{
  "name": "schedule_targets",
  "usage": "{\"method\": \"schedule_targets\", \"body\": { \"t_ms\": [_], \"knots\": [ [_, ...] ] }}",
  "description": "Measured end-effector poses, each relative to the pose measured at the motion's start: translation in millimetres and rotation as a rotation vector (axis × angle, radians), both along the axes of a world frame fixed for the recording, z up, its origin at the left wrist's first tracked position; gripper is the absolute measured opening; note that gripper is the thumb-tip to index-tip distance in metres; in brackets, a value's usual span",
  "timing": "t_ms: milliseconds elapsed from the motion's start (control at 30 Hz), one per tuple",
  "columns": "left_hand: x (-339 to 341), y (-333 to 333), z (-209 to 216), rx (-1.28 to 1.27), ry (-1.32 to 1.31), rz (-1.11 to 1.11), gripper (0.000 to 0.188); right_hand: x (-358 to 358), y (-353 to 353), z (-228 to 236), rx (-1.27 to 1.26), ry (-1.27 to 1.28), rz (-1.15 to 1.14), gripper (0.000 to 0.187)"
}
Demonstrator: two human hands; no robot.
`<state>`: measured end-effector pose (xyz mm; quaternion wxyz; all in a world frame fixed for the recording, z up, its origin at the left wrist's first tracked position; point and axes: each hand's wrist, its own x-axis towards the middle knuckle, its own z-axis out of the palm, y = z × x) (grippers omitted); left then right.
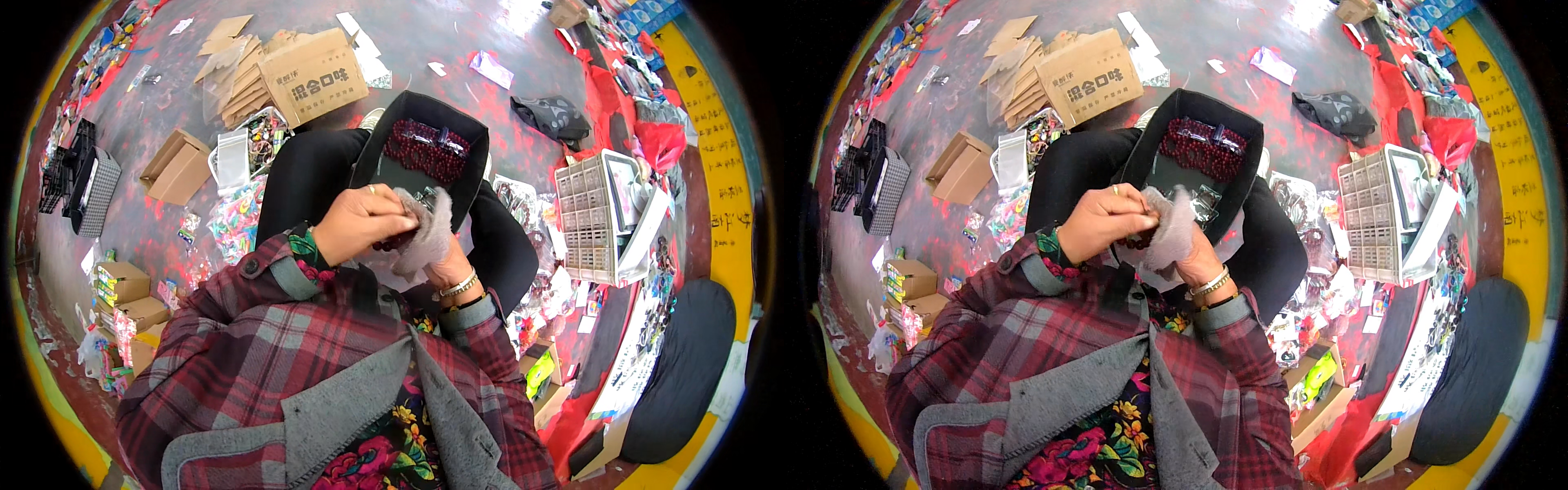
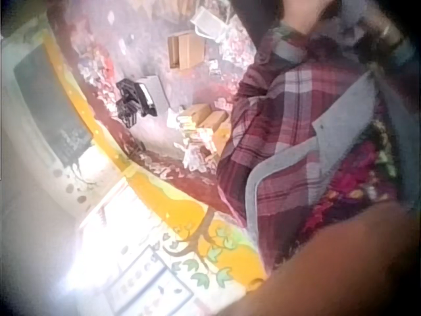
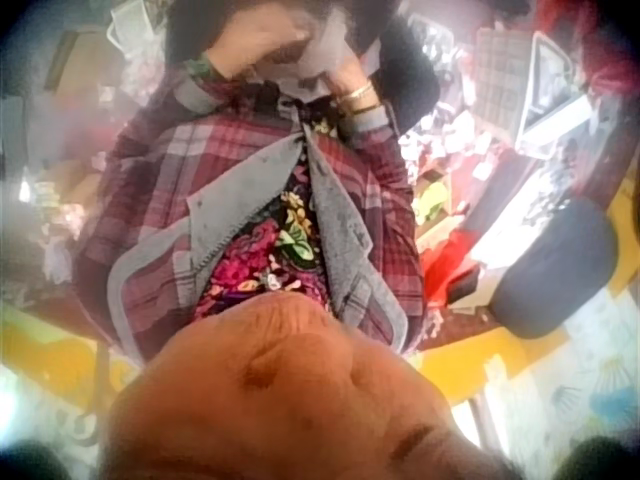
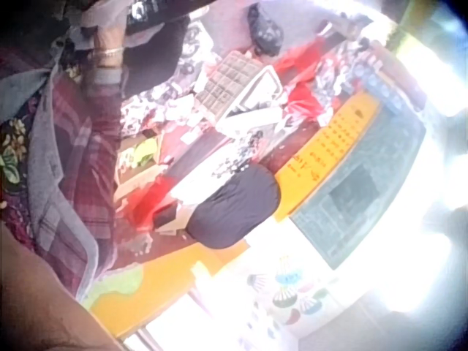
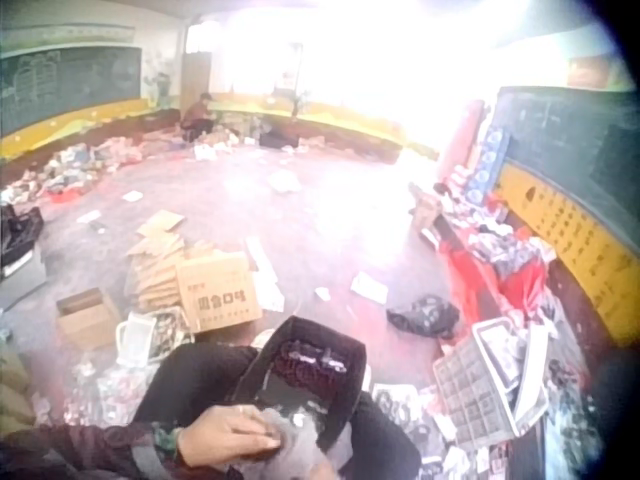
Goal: The person sits on the floor and handles red beaded bracelets. They wipe a bracelet with a cloth, place it into a clear plastic bag, and seal the bag. The person repeats this process with another bracelet, handling them one at a time.
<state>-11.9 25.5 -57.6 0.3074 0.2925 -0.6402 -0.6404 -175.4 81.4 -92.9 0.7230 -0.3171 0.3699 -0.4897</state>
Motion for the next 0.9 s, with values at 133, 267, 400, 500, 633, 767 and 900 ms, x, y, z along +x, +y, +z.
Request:
{"method": "schedule_targets", "body": {
  "t_ms": [133, 267, 400, 500, 633, 767, 900],
  "knots": [
    [-0.6, 0.3, 7.4, -0.589, -0.156, 0.039, 0.011, -1.4, -2.4, 16.9, -0.142, 0.148, 0.132, 0.042],
    [-4.9, 2.0, 10.2, -0.74, -0.147, 0.099, 0.014, 7.8, 2.7, -5.2, 0.019, -0.136, 0.079, 0.037],
    [-4.9, 5.7, -7.2, -0.539, -0.081, 0.065, 0.014, 14.8, 7.9, -9.4, 0.06, -0.218, 0.013, 0.033],
    [-9.7, 8.1, -19.4, 0.033, 0.042, 0.04, 0.013, 11.2, 13.1, -14.3, 0.093, -0.274, -0.045, 0.034],
    [-9.2, 9.9, -17.1, 0.143, 0.123, 0.042, 0.014, 7.0, 14.0, -23.5, 0.111, -0.187, -0.045, 0.031],
    [-10.3, 9.9, -20.5, 0.249, 0.181, 0.088, 0.015, 10.2, 13.3, -20.1, 0.099, -0.209, -0.027, 0.029],
    [-12.3, 11.4, -15.6, 0.411, 0.256, 0.112, 0.015, 4.2, 10.9, -34.6, 0.124, -0.151, 0.045, 0.038]
  ]
}}
